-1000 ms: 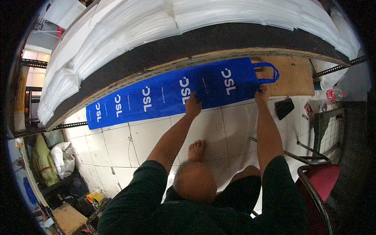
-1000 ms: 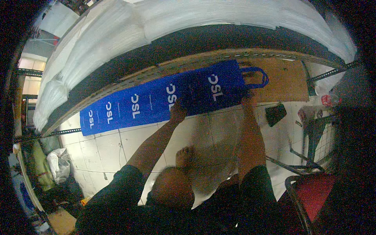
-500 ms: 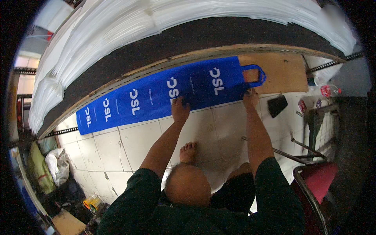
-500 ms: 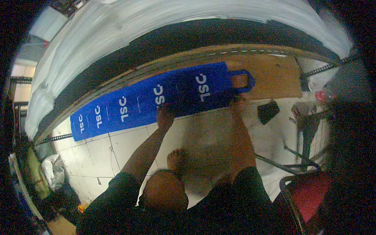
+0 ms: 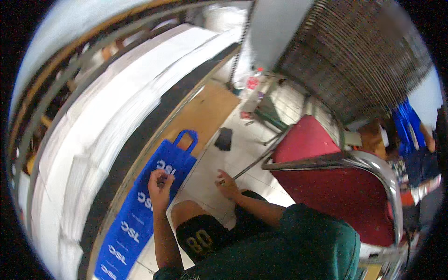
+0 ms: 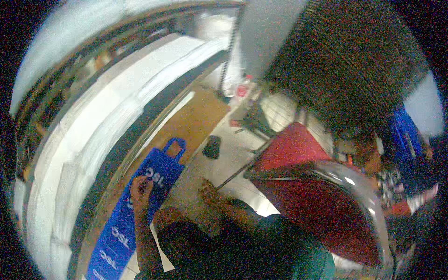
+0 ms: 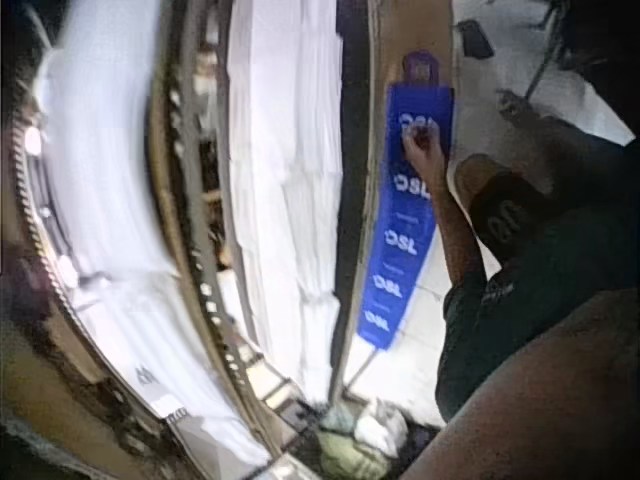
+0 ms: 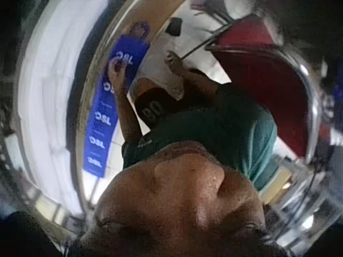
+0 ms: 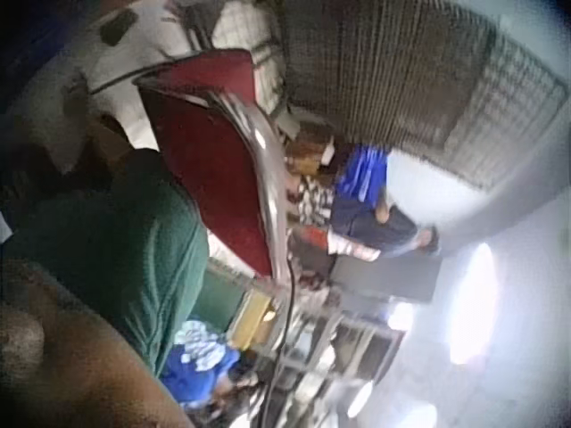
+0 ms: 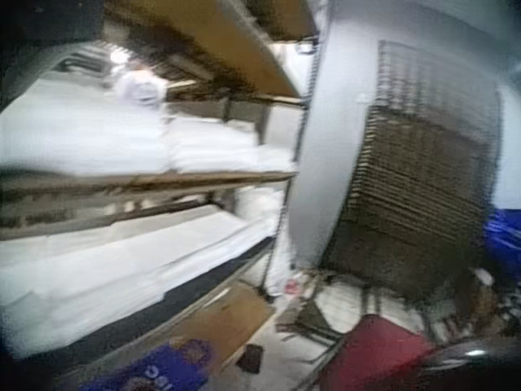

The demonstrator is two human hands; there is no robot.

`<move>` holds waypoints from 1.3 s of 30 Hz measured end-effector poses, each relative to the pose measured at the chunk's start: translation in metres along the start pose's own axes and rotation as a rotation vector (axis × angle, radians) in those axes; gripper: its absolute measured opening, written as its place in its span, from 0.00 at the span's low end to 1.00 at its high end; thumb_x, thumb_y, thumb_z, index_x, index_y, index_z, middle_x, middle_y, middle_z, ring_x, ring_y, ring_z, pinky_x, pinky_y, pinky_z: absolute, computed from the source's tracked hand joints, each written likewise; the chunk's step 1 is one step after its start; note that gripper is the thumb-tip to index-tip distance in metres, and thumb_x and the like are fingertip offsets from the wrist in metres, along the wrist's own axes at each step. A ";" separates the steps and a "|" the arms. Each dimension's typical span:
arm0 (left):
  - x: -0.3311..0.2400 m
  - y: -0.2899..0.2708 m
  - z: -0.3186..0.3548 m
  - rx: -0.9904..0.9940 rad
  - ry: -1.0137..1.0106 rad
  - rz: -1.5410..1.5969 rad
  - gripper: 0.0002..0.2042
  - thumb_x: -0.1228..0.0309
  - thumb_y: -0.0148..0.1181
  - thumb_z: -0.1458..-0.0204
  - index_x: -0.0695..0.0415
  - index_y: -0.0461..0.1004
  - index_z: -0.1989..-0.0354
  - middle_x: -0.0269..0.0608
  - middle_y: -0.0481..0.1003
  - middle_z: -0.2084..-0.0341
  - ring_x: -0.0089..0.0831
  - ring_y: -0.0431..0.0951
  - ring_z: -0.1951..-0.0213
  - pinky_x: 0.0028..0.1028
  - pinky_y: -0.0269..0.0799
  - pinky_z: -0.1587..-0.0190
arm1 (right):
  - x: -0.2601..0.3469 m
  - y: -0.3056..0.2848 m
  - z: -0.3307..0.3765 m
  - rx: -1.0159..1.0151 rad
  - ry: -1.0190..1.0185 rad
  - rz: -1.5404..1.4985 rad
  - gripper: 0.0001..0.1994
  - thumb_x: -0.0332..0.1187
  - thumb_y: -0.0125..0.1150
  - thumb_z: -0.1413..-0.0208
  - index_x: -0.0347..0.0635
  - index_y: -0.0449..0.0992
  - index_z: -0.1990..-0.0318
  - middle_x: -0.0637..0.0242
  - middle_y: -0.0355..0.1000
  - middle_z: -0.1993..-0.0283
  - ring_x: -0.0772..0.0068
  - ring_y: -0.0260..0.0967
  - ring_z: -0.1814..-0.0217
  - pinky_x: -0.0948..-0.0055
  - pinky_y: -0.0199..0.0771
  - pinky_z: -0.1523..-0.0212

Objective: The person repeatedly picks up blue tote bags from a shelf and the floor, unfolds them, and hangs them on a metal rack. They also place some bags on the floor and a chair while organizing the items in the room.

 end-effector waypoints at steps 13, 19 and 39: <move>-0.190 0.204 -0.002 0.599 0.544 0.416 0.34 0.50 0.64 0.63 0.58 0.63 0.51 0.39 0.68 0.60 0.28 0.67 0.60 0.27 0.62 0.60 | 0.300 -0.256 0.309 0.521 -0.290 -0.336 0.36 0.54 0.32 0.42 0.29 0.47 0.39 0.42 0.54 0.41 0.51 0.50 0.36 0.61 0.49 0.39; -0.227 0.259 0.032 0.709 0.714 0.610 0.42 0.38 0.58 0.66 0.59 0.61 0.48 0.43 0.66 0.56 0.33 0.66 0.55 0.32 0.61 0.57 | 0.361 -0.354 0.422 -0.074 -0.914 0.254 0.16 0.37 0.63 0.55 0.37 0.70 0.61 0.50 0.73 0.70 0.64 0.74 0.74 0.76 0.73 0.79; -0.277 0.181 -0.024 0.481 0.596 0.513 0.25 0.49 0.50 0.51 0.60 0.67 0.58 0.36 0.70 0.69 0.21 0.68 0.67 0.22 0.62 0.66 | 0.444 -0.646 0.237 -0.902 -0.193 1.576 0.16 0.29 0.53 0.53 0.38 0.70 0.54 0.54 0.70 0.55 0.59 0.66 0.50 0.68 0.62 0.49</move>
Point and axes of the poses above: each hand's wrist, its own z-axis away from the middle knuckle, its own y-axis out of the palm, x = y × z, the point moved 3 cm from there along -z, towards the middle knuckle
